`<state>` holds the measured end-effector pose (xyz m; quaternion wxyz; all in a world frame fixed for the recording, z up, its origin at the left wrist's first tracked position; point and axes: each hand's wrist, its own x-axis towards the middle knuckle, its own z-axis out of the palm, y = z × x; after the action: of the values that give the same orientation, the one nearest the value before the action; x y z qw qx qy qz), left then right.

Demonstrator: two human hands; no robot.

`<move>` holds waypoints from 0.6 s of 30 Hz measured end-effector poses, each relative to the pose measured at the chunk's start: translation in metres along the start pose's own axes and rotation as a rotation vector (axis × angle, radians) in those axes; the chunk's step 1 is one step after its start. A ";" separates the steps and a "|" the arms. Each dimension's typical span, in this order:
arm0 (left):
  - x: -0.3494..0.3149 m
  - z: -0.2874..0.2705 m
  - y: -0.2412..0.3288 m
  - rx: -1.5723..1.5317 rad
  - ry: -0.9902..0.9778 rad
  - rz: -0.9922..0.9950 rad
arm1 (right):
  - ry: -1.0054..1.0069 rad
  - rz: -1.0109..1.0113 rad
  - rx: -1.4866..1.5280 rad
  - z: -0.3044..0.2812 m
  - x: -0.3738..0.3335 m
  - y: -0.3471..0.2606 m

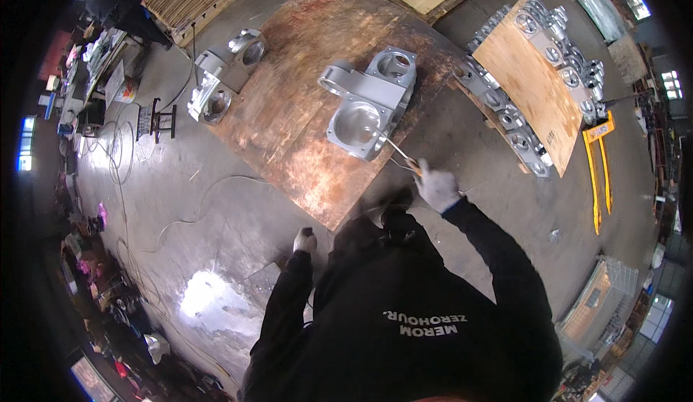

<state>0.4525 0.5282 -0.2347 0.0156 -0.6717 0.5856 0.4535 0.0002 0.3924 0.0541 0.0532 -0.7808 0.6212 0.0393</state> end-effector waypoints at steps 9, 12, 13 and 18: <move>-0.001 -0.052 0.137 -1.212 0.188 0.026 | -0.129 -0.033 -0.092 0.065 0.111 -0.018; -0.030 -0.015 0.090 -1.258 0.180 -0.081 | -0.105 -0.149 -0.115 0.060 0.097 -0.019; -0.040 0.006 0.064 -1.330 0.204 -0.206 | -0.115 -0.136 -0.132 0.052 0.095 -0.022; -0.108 0.100 -0.099 -0.621 0.052 -0.215 | -0.423 -0.072 -0.063 0.019 0.095 -0.024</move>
<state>0.4833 0.6978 -0.2761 -0.1571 -0.7135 0.3453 0.5891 0.0446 0.3085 0.0241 0.1594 -0.7783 0.5663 0.2197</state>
